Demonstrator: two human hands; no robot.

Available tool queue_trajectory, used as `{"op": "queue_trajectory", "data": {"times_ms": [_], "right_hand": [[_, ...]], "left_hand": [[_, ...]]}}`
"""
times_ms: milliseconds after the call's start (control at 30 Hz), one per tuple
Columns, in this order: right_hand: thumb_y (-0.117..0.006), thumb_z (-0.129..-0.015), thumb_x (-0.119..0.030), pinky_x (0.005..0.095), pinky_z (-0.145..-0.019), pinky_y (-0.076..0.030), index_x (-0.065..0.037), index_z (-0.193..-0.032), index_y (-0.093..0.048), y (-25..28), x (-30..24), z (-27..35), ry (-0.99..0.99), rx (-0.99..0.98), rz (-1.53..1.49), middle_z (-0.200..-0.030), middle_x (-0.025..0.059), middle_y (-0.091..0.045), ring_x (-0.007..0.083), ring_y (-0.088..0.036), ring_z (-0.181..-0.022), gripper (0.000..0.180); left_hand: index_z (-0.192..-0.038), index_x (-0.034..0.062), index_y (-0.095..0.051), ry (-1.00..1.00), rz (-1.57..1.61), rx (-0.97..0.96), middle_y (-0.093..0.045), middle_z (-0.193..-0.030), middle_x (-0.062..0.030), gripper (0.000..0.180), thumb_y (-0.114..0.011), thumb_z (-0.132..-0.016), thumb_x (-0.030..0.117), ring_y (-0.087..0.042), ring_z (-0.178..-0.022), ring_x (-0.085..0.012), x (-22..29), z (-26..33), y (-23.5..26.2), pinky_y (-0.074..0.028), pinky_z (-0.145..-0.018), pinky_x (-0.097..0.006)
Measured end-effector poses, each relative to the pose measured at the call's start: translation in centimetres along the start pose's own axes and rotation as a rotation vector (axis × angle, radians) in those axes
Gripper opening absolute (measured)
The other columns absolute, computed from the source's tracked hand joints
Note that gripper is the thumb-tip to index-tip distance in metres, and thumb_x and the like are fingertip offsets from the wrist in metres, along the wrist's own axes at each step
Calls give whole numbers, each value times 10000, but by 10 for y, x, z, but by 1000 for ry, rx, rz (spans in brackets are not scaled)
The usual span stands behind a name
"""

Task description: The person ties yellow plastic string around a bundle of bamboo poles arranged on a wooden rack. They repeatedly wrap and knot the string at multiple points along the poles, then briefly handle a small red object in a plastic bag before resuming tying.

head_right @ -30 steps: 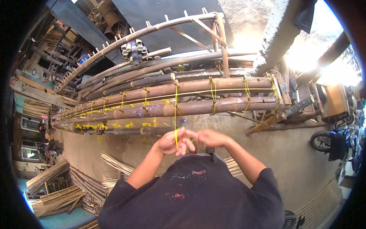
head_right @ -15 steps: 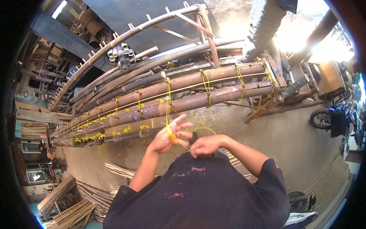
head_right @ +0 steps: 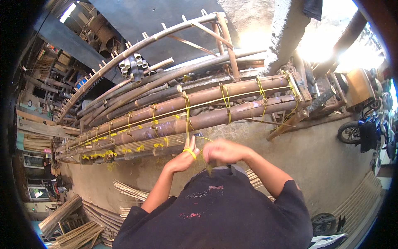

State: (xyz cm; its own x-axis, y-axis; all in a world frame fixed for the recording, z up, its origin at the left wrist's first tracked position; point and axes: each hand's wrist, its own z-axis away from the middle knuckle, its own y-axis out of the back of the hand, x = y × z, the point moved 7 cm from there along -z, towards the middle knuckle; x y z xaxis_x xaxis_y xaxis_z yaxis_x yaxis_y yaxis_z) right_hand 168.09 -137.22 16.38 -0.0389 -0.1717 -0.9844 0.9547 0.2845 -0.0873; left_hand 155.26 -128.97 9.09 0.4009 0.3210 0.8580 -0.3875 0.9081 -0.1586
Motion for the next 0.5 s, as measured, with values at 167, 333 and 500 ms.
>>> {"op": "queue_trajectory", "data": {"times_ms": [167,333,500], "right_hand": [[-480,-984,-243,269,-515,-406,-65,-934,-641,28,72,-7,-173,195,92,-719,-8,-547,84,-480,-604,246],[-463,-1008,-237,238,-523,-416,-84,-956,-626,-11,-19,-6,-8,-149,5,-749,-32,-541,59,-463,-600,230],[-466,-1000,-249,250,-544,-425,-106,-962,-618,-7,69,-22,-300,-126,-129,-798,-40,-564,60,-474,-645,212]], "left_hand": [[-1547,87,-216,-85,894,-1054,-308,-1539,-228,683,-339,-1033,521,-594,-1174,-270,37,12,-10,-573,-806,-355],[-1529,157,191,-140,15,-92,130,-1612,-158,808,-376,-1040,462,-360,-1396,-318,23,6,1,-520,-951,-402],[-1553,45,-33,-287,900,-714,-380,-1465,-308,721,-317,-1046,472,-688,-1005,-343,73,20,3,-619,-662,-327]]}}
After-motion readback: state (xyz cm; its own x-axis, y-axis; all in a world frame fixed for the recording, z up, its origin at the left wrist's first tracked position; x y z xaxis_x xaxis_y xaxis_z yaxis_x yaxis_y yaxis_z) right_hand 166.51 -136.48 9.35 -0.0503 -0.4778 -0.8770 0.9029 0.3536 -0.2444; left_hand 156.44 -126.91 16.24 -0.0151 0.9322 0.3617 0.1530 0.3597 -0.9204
